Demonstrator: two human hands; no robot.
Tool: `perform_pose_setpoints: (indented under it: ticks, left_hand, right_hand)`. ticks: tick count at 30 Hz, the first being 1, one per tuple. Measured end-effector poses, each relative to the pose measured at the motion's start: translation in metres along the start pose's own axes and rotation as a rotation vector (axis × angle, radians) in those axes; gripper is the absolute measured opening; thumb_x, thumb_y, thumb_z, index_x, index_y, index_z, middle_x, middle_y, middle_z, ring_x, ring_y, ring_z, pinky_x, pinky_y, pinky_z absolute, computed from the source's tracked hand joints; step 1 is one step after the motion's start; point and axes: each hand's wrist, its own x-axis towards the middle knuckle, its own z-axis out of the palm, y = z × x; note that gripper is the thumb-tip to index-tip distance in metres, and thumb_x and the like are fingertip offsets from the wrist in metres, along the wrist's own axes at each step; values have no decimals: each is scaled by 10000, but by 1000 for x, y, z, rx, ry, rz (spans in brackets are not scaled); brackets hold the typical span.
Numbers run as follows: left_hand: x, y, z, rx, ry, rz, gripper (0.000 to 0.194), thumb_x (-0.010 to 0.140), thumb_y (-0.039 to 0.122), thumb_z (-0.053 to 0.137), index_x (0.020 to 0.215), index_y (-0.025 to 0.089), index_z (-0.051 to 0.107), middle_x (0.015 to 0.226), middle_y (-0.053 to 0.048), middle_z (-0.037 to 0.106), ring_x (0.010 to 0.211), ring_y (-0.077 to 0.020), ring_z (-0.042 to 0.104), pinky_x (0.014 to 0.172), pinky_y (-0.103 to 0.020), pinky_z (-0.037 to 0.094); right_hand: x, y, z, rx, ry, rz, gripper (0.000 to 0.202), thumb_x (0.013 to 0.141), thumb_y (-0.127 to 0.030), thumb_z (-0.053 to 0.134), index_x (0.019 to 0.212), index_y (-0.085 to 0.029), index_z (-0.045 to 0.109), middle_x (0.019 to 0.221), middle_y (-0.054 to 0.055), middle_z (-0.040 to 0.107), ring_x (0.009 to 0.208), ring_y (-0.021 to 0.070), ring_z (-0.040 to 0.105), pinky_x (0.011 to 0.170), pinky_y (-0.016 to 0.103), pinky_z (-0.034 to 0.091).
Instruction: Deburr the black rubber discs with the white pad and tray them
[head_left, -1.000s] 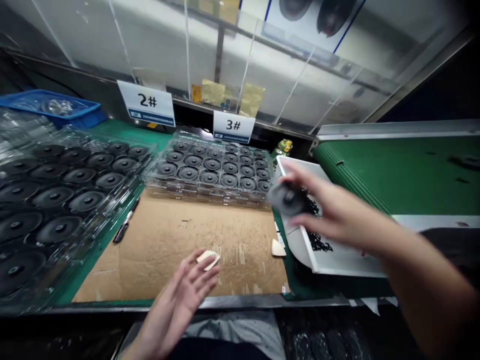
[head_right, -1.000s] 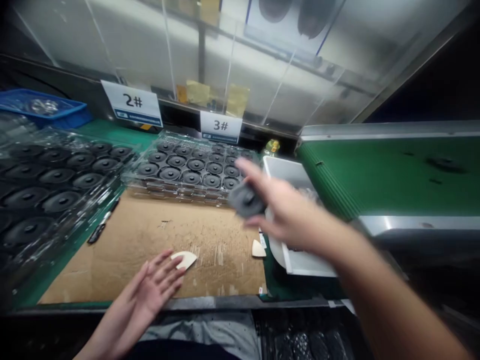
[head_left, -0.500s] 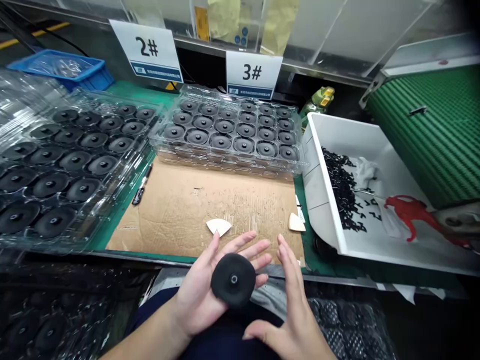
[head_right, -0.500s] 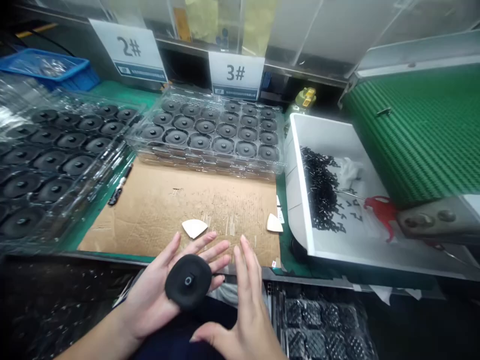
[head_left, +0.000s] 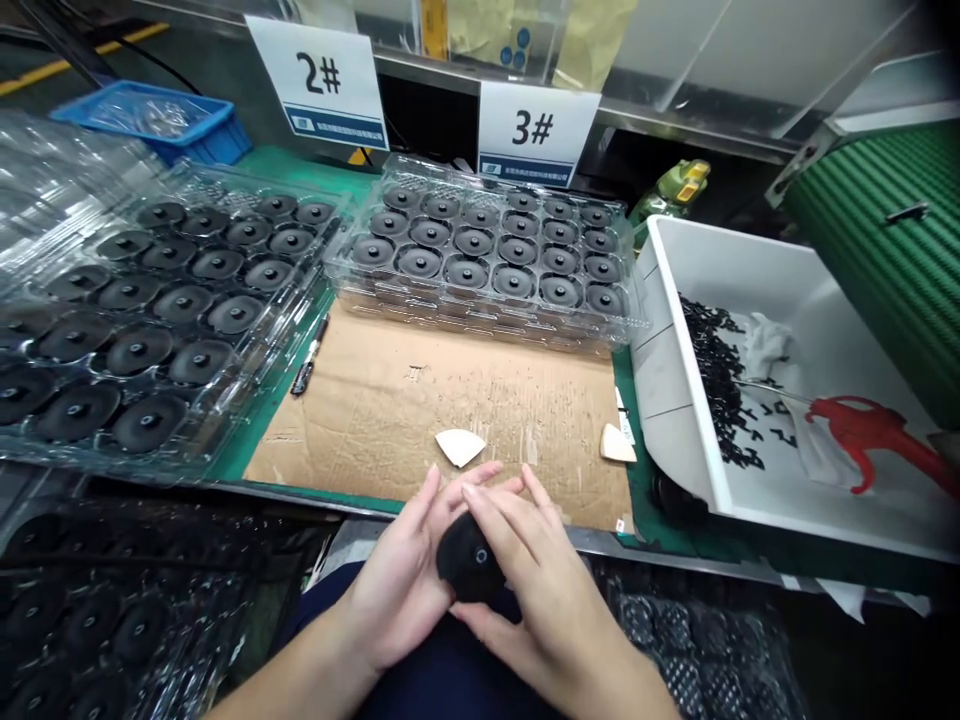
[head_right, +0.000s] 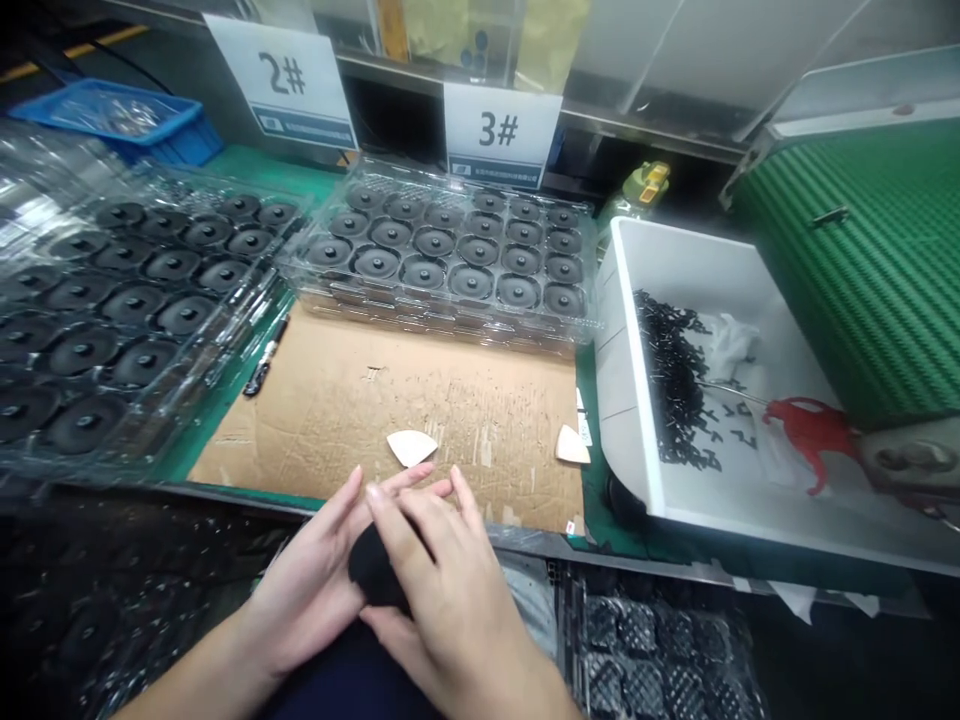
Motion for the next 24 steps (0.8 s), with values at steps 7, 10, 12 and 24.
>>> perform_pose_setpoints:
  ticks: [7,10,12,24]
  left_hand:
    - [-32,0,-48,1451,-143,809,634,695,288,720,1269,364,460,1298,-44,517,1275,-293,356,1069,-490,237]
    - [-32,1,-63,1734,-298,822,710,778,132,633,1371,331,297,1305,-65,509,1264,-263,376,1044,-455,295]
    - [-31,2,-69,1740,-261,826,735,792,79,583,1394,315,234,1320,-68,489,1266,-248,371,1024,-426,337]
    - [-46,3,-90,900,225,499,572,751,264,681,1260,306,423,1300,-60,489,1202,-236,446,1019,-372,355]
  right_hand:
    - [-13,13,39,999,146,515,426,818,-540,570,1170,-304,534,1123,55,555,1073,247,534,917,401,457]
    - [-11,9,54,1151,124,549,381,874,-549,481,1127,-276,561,1134,49,573,1112,237,508,993,409,376]
    - [-5,4,58,1087,112,533,394,883,-567,449,1129,-280,558,1124,42,580,1096,238,517,973,402,393]
    - [45,58,61,-375,173,335,397,873,-370,475,1234,-208,515,1169,139,483,1055,327,436,901,531,364]
